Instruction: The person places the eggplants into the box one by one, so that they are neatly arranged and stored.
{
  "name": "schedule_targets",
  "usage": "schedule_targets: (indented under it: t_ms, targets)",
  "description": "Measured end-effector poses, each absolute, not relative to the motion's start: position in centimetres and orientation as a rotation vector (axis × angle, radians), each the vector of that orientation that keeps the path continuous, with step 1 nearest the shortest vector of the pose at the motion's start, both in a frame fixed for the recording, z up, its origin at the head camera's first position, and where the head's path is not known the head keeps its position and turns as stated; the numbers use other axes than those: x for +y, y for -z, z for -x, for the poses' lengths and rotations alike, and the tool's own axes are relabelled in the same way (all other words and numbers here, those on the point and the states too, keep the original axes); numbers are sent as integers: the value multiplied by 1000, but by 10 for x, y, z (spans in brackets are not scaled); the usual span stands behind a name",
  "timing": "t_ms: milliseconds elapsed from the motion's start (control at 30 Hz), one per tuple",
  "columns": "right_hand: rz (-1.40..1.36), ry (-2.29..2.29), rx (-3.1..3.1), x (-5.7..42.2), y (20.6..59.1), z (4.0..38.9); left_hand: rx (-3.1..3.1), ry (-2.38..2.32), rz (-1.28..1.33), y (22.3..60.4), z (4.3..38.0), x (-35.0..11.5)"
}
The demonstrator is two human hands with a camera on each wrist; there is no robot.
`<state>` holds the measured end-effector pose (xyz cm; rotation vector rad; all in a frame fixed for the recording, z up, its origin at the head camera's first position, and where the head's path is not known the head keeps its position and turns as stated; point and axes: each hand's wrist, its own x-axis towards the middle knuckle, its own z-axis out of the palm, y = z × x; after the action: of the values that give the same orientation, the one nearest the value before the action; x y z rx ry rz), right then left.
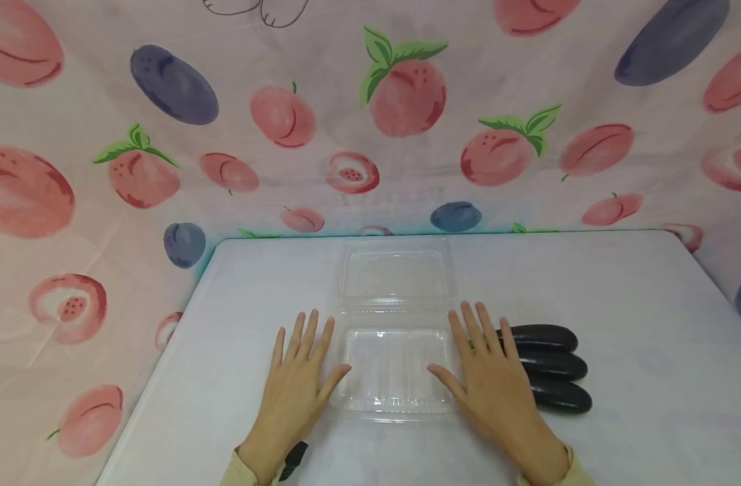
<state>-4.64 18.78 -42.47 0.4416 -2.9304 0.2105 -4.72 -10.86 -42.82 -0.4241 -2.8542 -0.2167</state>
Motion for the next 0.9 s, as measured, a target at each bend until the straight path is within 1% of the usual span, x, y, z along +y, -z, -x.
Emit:
schedule_targets:
  t_ms: [233,633,900]
  targets:
    - [-430,-218,-2994,194,420,50,-2888,280,408,424,47,-110]
    - [-425,-246,-2996,202,414,55,-2826,435,431,429,47,-114]
    - [-410,-247,-3055,206,409,58,-2867,585,355,427,43,-113]
